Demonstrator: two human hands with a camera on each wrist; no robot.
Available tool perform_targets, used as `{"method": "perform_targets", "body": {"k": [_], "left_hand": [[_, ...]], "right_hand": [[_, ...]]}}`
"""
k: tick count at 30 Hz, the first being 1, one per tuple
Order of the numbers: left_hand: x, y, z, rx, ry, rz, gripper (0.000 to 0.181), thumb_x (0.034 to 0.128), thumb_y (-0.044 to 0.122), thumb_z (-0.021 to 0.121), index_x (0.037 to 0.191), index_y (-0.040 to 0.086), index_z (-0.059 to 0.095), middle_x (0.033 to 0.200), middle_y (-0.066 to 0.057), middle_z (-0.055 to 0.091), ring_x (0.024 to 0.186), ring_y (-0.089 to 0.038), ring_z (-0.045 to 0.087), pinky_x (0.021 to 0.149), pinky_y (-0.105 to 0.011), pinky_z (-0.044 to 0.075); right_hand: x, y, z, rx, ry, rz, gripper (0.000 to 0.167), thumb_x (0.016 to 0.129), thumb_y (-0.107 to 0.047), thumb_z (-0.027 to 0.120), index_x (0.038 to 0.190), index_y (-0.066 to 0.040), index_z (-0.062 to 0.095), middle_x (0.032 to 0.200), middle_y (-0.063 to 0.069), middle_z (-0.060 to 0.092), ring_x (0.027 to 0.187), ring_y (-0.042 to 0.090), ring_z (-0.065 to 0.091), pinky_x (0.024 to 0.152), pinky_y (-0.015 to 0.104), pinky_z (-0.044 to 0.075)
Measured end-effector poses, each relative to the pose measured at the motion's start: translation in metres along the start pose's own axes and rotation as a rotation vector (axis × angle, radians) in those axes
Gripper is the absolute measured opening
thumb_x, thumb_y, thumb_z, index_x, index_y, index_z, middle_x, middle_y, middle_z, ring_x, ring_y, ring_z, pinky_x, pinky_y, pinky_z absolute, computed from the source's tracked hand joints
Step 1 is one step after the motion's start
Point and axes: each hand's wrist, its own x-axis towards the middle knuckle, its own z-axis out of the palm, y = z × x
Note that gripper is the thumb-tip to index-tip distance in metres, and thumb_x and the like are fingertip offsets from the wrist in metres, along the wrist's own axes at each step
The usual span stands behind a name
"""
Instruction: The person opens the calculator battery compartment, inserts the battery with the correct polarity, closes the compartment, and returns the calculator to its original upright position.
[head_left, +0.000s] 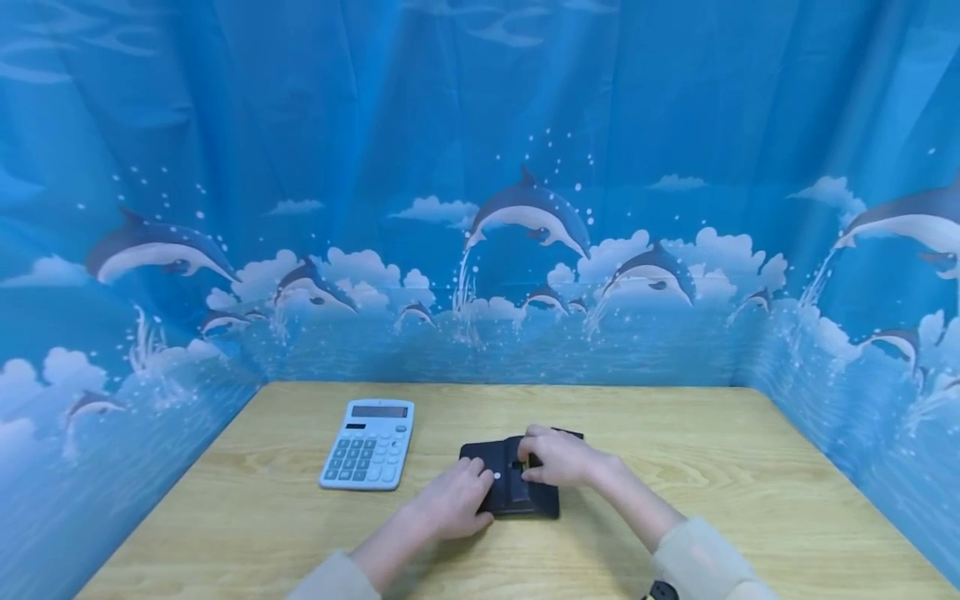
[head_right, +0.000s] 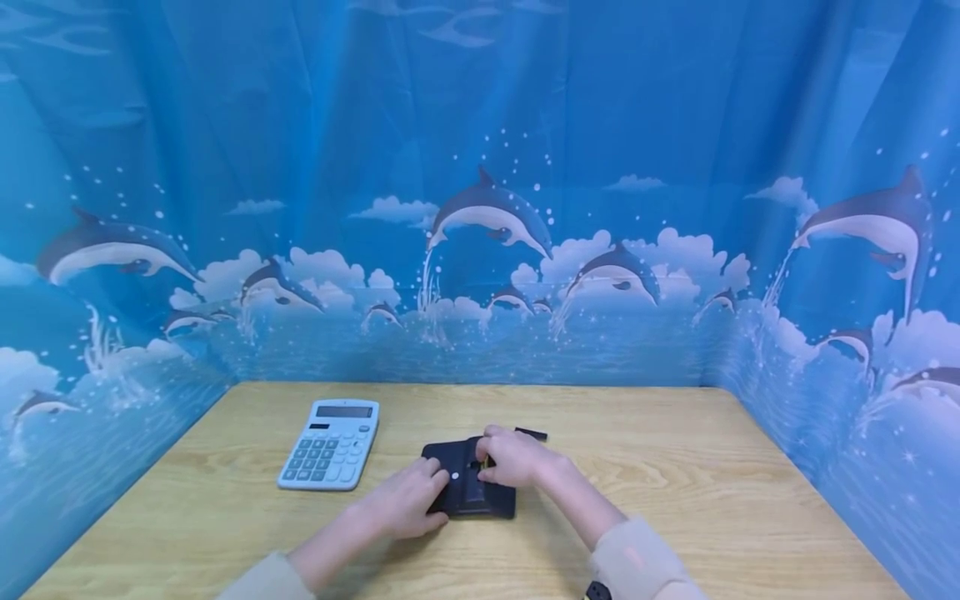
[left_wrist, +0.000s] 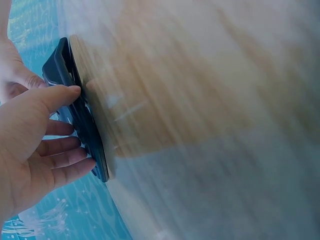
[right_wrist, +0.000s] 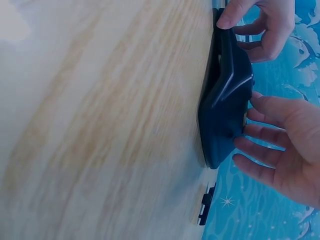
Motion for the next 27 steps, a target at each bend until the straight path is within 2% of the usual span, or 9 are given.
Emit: {"method": "perform_targets", "body": {"k": [6,16,22,27], "left_hand": [[-0.001,0.0,0.001,0.004,0.009,0.013,0.039,0.0791,0.037,0.07,0.101,0.007,0.06,0.092,-0.003,0.053,0.084,-0.013,0.048,0.077,-0.027,0.047],[-0.001,0.001,0.002,0.003,0.008,0.021,0.038,0.0797,0.036,0.07,0.101,0.006,0.061,0.09,-0.003,0.053,0.082,-0.012,0.048,0.076,-0.026,0.047],[-0.001,0.003,0.002,0.022,0.005,0.011,0.039,0.0793,0.036,0.07,0.102,0.006,0.061,0.091,-0.003,0.053,0.084,-0.012,0.049,0.077,-0.026,0.047],[-0.001,0.003,0.002,0.034,0.007,0.008,0.039,0.0786,0.036,0.071,0.102,0.006,0.061,0.09,-0.004,0.054,0.083,-0.013,0.049,0.077,-0.026,0.048]], "right_hand": [[-0.003,0.007,-0.005,0.073,0.044,-0.03,0.019,0.085,-0.02,0.067,0.099,-0.007,0.067,0.094,-0.002,0.056,0.08,0.013,0.055,0.069,0.029,0.048],[-0.012,0.028,-0.018,0.159,0.138,0.02,0.015,0.091,-0.012,0.058,0.099,-0.003,0.067,0.094,0.003,0.063,0.084,0.017,0.059,0.07,0.032,0.05],[-0.014,0.037,-0.02,0.169,0.217,0.108,0.012,0.09,-0.009,0.057,0.095,-0.003,0.067,0.087,0.003,0.065,0.078,0.016,0.06,0.069,0.032,0.05],[-0.015,0.043,-0.021,0.155,0.25,0.214,0.014,0.088,-0.006,0.058,0.097,0.001,0.066,0.088,0.007,0.065,0.081,0.022,0.061,0.074,0.039,0.05]]}}
